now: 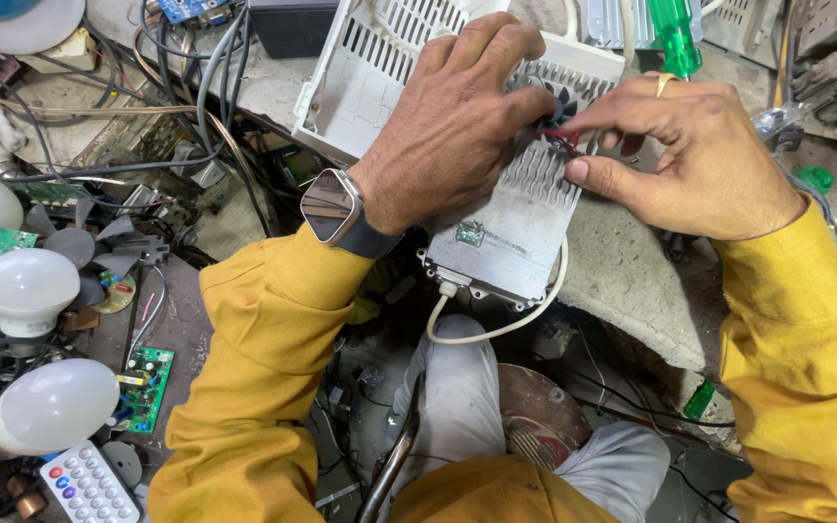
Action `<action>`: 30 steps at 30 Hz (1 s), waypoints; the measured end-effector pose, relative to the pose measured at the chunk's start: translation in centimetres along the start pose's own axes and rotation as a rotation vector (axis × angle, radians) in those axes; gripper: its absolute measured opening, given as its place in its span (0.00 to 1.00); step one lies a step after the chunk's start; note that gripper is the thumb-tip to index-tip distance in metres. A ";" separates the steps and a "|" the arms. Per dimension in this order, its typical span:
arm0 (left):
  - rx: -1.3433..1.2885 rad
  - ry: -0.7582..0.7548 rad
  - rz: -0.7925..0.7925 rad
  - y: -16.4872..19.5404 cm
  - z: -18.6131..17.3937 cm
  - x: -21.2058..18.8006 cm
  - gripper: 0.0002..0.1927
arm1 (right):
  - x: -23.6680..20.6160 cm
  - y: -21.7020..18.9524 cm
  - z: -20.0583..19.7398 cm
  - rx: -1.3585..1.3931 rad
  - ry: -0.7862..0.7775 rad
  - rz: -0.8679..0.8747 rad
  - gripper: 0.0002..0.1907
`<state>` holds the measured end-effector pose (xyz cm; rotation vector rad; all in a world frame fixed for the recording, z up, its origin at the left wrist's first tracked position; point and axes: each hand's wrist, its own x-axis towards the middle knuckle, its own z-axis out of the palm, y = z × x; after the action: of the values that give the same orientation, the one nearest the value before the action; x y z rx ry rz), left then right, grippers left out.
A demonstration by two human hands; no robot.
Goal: The person repairs an electronic driver unit on a cluttered workbench. They unscrew and remove the old cooling fan, use pliers to cut and strip the fan wires, twist the new fan's wires to the device leads, and press the new fan onto the heatsink mounting position.
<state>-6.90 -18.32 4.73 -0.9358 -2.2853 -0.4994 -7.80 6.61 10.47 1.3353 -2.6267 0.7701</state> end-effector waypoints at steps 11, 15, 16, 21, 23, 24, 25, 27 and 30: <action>0.029 0.005 0.022 -0.1 0.3 0.1 0.10 | -0.2 2.1 0.9 -0.014 0.180 -0.014 0.13; 0.040 -0.016 0.002 -0.3 0.6 -0.1 0.11 | -0.4 2.5 1.3 -0.037 0.127 0.019 0.12; 0.034 -0.001 -0.004 -0.3 0.7 -0.1 0.11 | -0.5 2.3 1.2 -0.048 0.127 -0.006 0.12; 0.007 -0.003 -0.017 -0.2 0.7 -0.1 0.11 | -0.8 0.6 1.1 -0.023 0.154 -0.039 0.14; -0.026 -0.032 -0.023 -0.3 0.5 0.0 0.11 | -0.7 0.2 0.9 -0.015 0.133 -0.034 0.10; -0.033 -0.027 -0.032 -0.2 0.5 0.0 0.10 | -0.6 0.0 0.8 -0.012 0.120 -0.033 0.07; -0.039 -0.021 -0.042 -0.2 0.4 0.0 0.10 | -0.5 -0.1 0.7 0.001 0.147 -0.008 0.07; -0.039 -0.002 -0.056 -0.3 0.4 0.0 0.11 | -0.3 -0.2 0.5 0.027 0.194 0.043 0.07; -0.023 0.035 -0.067 -0.5 0.6 -0.2 0.12 | -0.1 -0.3 0.4 0.034 0.171 0.087 0.07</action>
<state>-7.42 -18.41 4.12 -0.8575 -2.2892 -0.5676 -7.47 6.38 10.22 1.1144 -2.5614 0.9019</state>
